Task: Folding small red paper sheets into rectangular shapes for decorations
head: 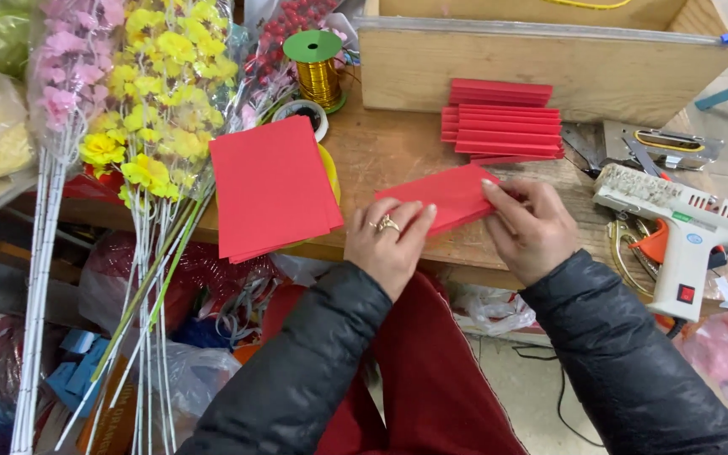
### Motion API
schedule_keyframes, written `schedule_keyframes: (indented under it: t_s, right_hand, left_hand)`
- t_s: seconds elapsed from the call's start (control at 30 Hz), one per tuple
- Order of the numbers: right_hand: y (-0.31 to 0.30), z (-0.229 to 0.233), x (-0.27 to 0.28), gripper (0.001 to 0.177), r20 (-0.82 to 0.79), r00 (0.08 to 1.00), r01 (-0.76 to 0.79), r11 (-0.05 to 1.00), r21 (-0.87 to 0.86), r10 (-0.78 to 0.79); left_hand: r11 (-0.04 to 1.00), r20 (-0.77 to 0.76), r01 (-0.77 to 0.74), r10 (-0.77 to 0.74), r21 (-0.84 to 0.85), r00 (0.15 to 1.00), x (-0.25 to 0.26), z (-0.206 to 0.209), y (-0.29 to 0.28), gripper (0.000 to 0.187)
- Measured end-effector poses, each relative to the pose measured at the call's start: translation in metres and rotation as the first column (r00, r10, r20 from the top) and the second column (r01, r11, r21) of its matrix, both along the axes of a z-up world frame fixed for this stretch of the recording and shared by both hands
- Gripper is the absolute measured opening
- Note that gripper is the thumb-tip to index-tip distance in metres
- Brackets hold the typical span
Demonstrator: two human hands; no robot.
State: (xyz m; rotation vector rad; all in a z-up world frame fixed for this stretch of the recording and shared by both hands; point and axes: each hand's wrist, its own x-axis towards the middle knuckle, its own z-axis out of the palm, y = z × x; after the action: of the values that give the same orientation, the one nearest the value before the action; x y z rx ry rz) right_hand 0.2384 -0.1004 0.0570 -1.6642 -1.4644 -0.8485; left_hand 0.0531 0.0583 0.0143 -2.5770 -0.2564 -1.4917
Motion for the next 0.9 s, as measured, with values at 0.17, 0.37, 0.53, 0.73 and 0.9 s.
schedule_keyframes:
  t_s: [0.17, 0.37, 0.53, 0.73, 0.9]
  right_hand:
    - [-0.009, -0.044, 0.002, 0.032, -0.104, 0.994, -0.069, 0.966, -0.249, 0.044]
    - [-0.011, -0.038, -0.005, 0.020, -0.323, 0.946, -0.132, 0.880, -0.455, -0.025]
    - [0.015, -0.066, 0.025, 0.026, -0.654, 0.735, -0.274, 0.805, -0.527, -0.178]
    - [0.027, -0.064, 0.035, 0.020, -0.642, 0.691, -0.223, 0.746, -0.627, -0.332]
    - [0.022, -0.056, 0.025, 0.019, -0.682, 0.655, -0.221, 0.782, -0.583, -0.324]
  left_hand:
    - [0.992, -0.192, -0.014, -0.011, -0.127, 0.981, 0.007, -0.077, 0.025, 0.043]
    - [0.989, -0.223, 0.055, -0.085, -0.134, 0.971, -0.008, -0.070, 0.015, 0.036]
    - [0.922, -0.270, 0.094, -0.206, -0.375, 0.941, -0.001, -0.066, 0.029, 0.029]
    - [0.817, -0.243, 0.072, -0.253, -0.572, 0.936, 0.015, -0.082, 0.051, 0.024]
    - [0.831, -0.320, 0.021, -0.237, -0.556, 0.917, 0.020, -0.089, 0.060, 0.021]
